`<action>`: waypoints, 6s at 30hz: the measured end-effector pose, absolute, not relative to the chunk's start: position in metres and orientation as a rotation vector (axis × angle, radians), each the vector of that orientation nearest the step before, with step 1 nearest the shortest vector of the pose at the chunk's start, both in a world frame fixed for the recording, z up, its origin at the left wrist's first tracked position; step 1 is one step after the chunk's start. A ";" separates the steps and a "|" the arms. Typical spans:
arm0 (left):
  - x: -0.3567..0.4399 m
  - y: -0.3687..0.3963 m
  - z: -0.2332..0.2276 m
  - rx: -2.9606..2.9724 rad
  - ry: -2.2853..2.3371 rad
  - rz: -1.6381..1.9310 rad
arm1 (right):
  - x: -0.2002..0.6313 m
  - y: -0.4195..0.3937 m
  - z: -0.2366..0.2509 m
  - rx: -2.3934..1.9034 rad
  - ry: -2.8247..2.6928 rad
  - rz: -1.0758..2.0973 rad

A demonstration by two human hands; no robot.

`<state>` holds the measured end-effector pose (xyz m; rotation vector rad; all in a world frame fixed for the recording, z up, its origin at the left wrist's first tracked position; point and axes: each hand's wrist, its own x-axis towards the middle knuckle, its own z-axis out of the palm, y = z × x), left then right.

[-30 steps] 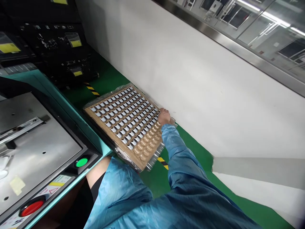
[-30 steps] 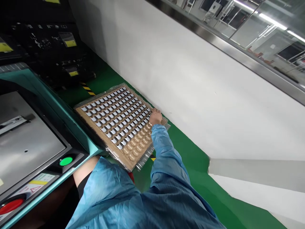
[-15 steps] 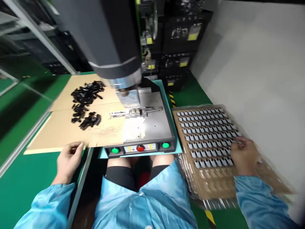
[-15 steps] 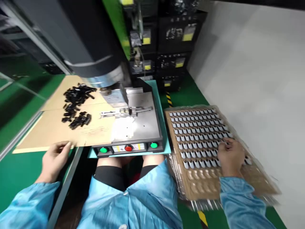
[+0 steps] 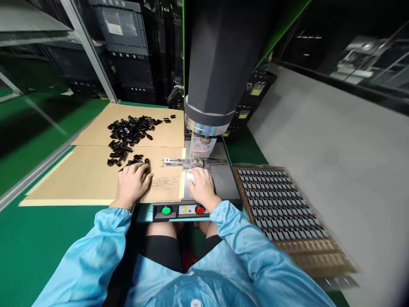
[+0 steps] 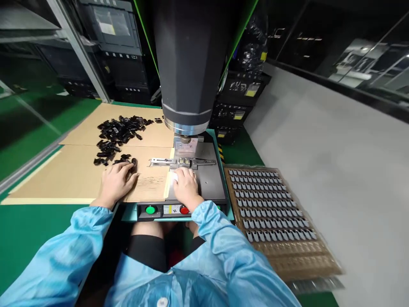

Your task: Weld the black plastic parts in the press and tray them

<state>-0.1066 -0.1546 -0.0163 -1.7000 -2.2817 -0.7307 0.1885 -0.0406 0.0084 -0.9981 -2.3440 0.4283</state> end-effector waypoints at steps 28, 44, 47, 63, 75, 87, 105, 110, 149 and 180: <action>-0.006 -0.089 -0.020 -2.343 -1.919 -0.915 | 0.216 -0.024 -0.011 -1.048 -2.268 0.470; -0.012 -0.095 -0.024 -2.296 -1.996 -1.241 | 0.206 -0.023 -0.008 -0.989 -2.338 0.456; -0.008 -0.102 -0.024 -2.202 -2.194 -1.514 | 0.199 -0.024 -0.007 -0.943 -2.299 0.504; -0.014 -0.085 -0.030 -2.504 -1.963 -1.047 | 0.214 -0.006 -0.012 -0.988 -1.625 0.994; -0.013 -0.078 -0.022 -2.205 -2.039 -1.504 | 0.218 0.021 -0.011 -1.037 -2.069 0.331; 0.025 -0.022 -0.007 -2.241 -1.905 -0.745 | 0.207 0.010 0.009 -1.174 -2.428 0.026; -0.094 -0.150 -0.005 -1.765 -2.253 -0.809 | 0.164 -0.004 0.014 -0.906 -2.422 0.173; -0.141 -0.177 -0.024 -1.537 -2.398 -0.701 | 0.066 -0.025 0.014 -0.584 -2.654 0.271; -0.106 -0.175 -0.041 -1.862 -2.247 -0.981 | 0.147 -0.060 0.010 -0.707 -2.505 0.320; -0.020 -0.106 -0.010 -2.252 -2.162 -1.042 | 0.290 -0.016 0.002 -1.019 -2.248 0.364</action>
